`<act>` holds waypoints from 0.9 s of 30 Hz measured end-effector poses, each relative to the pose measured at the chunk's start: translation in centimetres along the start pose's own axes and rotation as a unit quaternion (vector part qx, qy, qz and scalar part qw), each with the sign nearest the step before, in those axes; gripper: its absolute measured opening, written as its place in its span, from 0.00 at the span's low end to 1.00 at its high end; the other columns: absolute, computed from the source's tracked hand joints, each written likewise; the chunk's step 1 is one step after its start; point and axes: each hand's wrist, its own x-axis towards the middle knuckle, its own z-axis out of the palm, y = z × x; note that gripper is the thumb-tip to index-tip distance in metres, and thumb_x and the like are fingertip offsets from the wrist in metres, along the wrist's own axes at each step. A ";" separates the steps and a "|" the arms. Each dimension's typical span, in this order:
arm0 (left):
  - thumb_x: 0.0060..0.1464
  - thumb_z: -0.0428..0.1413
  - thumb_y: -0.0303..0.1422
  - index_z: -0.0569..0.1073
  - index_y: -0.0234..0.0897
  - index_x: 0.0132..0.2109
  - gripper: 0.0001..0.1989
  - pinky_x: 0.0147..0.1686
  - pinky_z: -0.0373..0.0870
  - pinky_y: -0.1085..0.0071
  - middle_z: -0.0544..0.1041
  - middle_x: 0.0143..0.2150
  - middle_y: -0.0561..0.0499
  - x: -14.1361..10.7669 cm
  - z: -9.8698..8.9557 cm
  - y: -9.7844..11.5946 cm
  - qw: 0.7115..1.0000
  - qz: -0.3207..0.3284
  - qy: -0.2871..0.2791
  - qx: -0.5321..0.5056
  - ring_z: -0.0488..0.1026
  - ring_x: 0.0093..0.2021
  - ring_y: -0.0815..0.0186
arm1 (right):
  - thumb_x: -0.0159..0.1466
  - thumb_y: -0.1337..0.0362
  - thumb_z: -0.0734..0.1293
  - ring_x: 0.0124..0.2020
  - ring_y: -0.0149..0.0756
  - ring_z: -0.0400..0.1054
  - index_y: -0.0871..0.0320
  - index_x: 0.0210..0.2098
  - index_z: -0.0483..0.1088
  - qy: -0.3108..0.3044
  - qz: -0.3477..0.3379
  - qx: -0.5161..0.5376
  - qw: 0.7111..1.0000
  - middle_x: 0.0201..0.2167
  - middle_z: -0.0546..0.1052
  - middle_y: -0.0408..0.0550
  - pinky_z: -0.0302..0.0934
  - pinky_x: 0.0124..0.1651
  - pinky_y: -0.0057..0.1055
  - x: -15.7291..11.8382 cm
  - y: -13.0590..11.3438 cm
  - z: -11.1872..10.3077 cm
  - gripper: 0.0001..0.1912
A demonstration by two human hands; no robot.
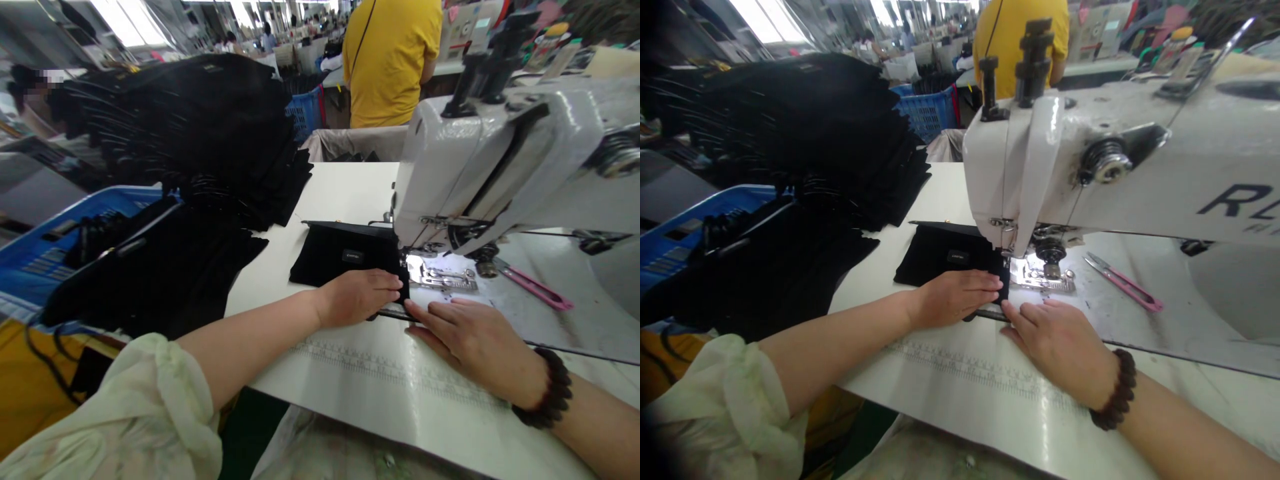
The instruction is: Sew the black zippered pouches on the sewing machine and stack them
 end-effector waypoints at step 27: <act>0.57 0.47 0.27 0.71 0.33 0.43 0.10 0.52 0.56 0.77 0.73 0.45 0.53 2.9 0.4 -3.9 0.998 -0.046 -0.033 0.034 0.64 0.49 0.70 | 0.64 0.57 0.53 0.22 0.33 0.62 0.62 0.42 0.68 -0.019 0.073 0.018 0.997 0.22 0.70 0.45 0.49 0.24 0.30 0.2 0.7 1.0 0.19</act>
